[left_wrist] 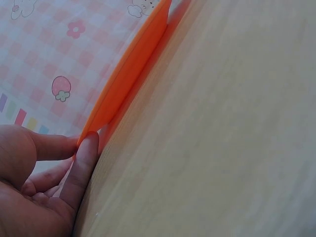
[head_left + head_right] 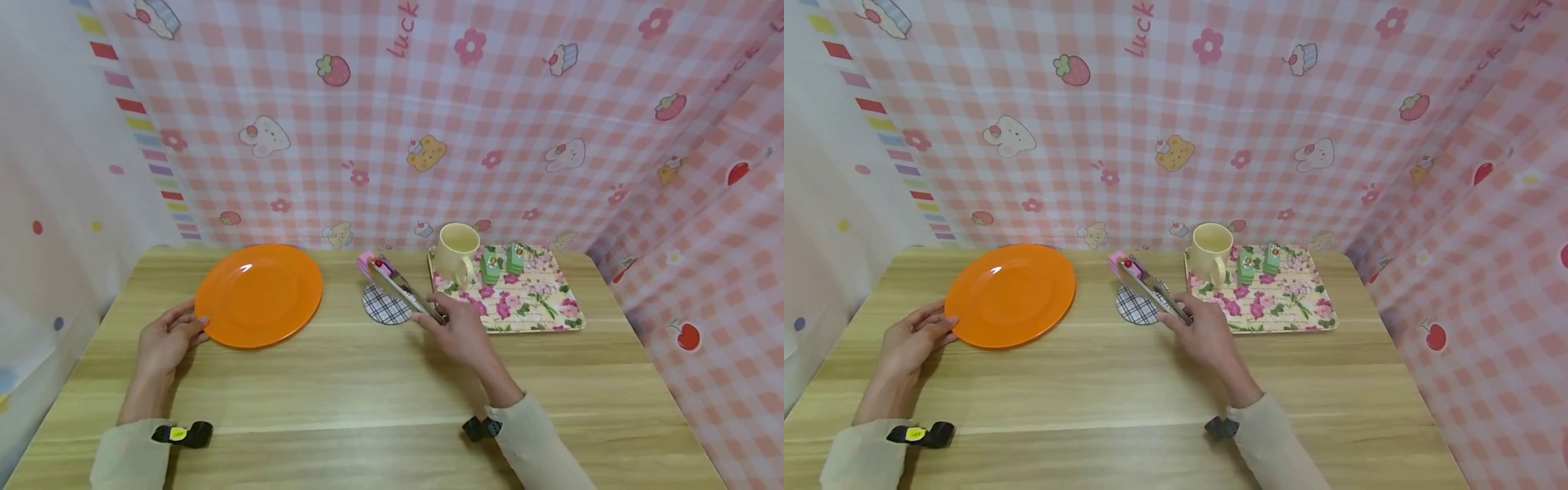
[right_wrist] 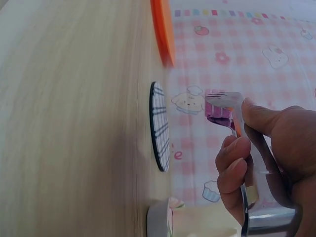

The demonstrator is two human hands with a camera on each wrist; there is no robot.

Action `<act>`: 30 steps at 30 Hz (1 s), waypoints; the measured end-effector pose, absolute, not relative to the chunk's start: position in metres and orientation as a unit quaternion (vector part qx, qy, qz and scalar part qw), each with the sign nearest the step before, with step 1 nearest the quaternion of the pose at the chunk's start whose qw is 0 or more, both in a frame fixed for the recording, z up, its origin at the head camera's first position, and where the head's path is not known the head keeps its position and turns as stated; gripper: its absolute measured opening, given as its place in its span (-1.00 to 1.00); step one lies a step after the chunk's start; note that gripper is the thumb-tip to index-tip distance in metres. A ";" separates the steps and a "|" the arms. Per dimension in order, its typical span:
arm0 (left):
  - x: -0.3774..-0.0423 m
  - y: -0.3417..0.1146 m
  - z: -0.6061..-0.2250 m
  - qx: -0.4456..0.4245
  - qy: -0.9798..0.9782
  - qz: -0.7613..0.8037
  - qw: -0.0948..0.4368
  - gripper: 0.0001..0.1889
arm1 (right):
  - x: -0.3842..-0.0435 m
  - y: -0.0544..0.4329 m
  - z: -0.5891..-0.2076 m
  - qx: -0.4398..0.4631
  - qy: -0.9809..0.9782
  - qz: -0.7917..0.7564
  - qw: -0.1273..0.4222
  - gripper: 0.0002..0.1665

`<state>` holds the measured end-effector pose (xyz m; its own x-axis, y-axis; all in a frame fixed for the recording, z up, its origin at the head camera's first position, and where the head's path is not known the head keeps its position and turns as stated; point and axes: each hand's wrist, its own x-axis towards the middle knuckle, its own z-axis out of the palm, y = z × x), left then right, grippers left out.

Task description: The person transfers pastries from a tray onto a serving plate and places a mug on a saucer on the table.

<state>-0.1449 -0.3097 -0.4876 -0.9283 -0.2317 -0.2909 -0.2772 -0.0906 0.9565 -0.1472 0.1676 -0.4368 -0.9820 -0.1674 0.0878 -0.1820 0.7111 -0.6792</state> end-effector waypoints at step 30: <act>-0.147 -0.311 -0.489 -0.189 0.670 0.717 0.022 -0.26 | -0.168 0.106 -0.441 0.129 -0.923 0.362 0.001 -0.59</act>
<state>-0.1467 -0.3113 -0.4890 -0.9275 -0.2223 -0.3006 -0.2850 -0.1003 0.9533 -0.1682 0.1056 -0.4407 -0.9668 -0.2371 0.0956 -0.2389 0.7052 -0.6676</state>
